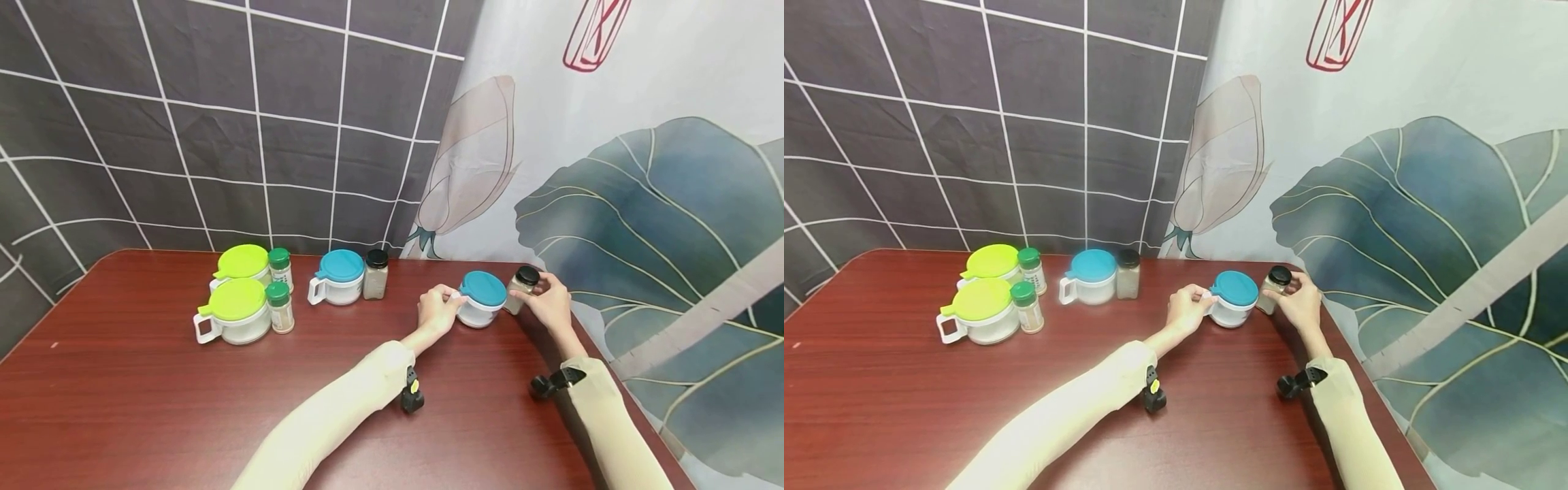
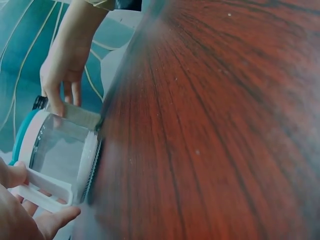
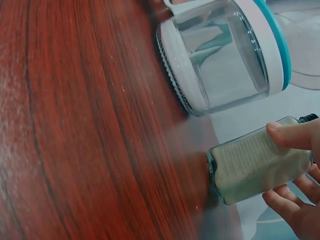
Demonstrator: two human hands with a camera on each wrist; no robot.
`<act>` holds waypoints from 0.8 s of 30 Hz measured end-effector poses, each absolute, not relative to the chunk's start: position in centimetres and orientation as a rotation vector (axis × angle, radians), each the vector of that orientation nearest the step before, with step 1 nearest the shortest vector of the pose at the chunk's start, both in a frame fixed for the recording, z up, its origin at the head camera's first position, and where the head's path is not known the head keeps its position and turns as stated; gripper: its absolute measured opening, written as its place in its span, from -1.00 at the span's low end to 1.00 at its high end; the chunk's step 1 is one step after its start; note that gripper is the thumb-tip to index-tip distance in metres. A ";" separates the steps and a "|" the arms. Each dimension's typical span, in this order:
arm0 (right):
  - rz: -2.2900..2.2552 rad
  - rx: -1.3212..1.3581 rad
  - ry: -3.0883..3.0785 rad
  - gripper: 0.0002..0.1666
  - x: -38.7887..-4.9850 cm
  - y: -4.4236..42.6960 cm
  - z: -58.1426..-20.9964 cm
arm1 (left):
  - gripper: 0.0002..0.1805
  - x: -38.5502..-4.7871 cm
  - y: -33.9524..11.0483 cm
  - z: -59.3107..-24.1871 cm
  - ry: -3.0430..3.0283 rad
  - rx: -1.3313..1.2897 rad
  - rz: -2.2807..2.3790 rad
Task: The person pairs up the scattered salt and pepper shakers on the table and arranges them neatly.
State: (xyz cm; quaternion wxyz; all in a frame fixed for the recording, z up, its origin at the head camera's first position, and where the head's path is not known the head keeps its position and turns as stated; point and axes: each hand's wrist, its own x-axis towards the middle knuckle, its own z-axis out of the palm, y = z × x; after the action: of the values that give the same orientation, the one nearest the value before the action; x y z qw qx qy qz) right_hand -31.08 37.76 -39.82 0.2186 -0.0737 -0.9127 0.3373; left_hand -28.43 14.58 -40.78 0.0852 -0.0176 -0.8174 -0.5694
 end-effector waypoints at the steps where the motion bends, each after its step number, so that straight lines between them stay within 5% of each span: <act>1: 0.933 -0.202 -2.524 -0.26 -31.1 37.7 -39.8 | -0.81 -28.4 14.5 -40.8 -2.438 -0.058 -1.690; 24: 0.928 0.038 -2.476 -0.34 -29.6 35.1 -37.9 | -0.79 -27.0 10.3 -39.8 -2.435 -0.100 -1.649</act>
State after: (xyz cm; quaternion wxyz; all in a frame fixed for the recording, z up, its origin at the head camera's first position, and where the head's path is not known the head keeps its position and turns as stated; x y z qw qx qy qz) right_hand -29.59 35.12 -37.90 0.2460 0.0139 -0.9076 0.3400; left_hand -27.05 10.34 -39.77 0.0992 -0.0338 -0.8234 -0.5577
